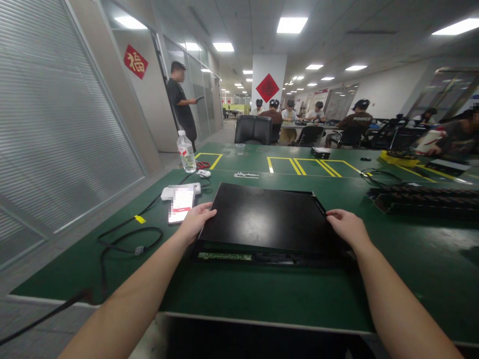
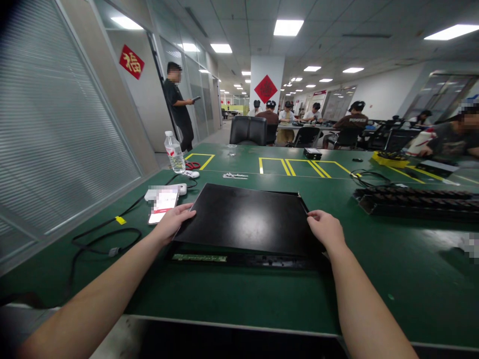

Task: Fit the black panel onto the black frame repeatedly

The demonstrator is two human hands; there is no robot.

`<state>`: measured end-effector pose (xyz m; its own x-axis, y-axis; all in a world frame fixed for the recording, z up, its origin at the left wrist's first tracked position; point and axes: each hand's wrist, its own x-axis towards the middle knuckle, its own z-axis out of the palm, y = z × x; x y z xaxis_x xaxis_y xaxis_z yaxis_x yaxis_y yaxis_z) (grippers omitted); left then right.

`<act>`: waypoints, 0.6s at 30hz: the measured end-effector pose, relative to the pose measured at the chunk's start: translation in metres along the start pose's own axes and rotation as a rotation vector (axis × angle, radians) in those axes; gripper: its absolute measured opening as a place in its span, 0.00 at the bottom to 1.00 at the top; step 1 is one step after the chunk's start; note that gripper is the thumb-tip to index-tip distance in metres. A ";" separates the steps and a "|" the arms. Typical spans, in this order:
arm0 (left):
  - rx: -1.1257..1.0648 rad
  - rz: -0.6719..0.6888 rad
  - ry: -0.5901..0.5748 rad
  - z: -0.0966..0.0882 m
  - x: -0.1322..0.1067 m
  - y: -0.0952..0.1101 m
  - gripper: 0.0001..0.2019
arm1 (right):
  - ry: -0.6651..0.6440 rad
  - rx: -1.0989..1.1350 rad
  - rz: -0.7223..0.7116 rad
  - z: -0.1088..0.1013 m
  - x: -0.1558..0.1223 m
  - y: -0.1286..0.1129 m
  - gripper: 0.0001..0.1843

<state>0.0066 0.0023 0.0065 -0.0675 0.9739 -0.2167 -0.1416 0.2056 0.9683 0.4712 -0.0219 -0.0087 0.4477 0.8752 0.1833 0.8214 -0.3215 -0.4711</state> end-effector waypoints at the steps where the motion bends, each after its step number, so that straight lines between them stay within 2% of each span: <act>1: 0.003 0.000 -0.002 0.000 0.000 0.000 0.27 | -0.001 -0.015 -0.011 0.000 -0.002 -0.001 0.18; 10: 0.015 -0.003 -0.004 0.005 -0.006 0.006 0.24 | -0.051 -0.060 -0.036 0.000 -0.006 -0.007 0.19; 18: 0.003 0.004 -0.006 0.004 -0.006 0.007 0.24 | -0.016 -0.054 -0.033 -0.001 -0.005 -0.006 0.18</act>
<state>0.0103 -0.0019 0.0147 -0.0617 0.9753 -0.2120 -0.1381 0.2020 0.9696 0.4639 -0.0246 -0.0059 0.4146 0.8913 0.1835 0.8537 -0.3112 -0.4176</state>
